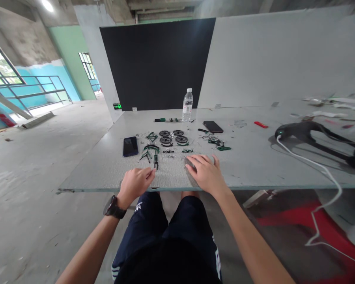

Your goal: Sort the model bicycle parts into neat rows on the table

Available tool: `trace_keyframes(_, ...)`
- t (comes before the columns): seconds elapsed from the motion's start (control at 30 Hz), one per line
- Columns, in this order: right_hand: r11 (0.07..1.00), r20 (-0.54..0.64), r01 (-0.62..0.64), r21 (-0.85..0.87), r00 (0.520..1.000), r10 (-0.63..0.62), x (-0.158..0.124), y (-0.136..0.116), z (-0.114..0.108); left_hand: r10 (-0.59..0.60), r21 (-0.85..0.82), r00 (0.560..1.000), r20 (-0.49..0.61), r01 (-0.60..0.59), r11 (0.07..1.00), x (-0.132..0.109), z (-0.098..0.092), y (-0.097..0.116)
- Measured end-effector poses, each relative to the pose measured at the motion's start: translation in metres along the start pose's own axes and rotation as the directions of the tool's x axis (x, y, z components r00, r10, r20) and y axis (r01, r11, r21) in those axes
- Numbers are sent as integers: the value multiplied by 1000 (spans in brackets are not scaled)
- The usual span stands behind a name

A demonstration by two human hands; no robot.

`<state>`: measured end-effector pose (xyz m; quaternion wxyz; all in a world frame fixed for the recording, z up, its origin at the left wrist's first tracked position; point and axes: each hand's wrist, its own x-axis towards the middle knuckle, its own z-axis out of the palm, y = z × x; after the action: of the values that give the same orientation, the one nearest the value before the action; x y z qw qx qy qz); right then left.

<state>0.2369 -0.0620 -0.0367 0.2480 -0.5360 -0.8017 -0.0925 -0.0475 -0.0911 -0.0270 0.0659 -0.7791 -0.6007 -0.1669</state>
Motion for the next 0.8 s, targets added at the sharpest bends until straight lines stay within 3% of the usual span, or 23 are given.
trace_keyframes(0.23, 1000, 77, -29, -3, 997, 29, 2, 1, 0, 7, 5, 1000, -9, -7, 1000, -1, 1, -1)
trace_keyframes(0.8, 995, 123, -81, -57, 989, 87, 3, -4, -4, 11, 15, 1000, -15, -11, 1000, -1, 0, 0)
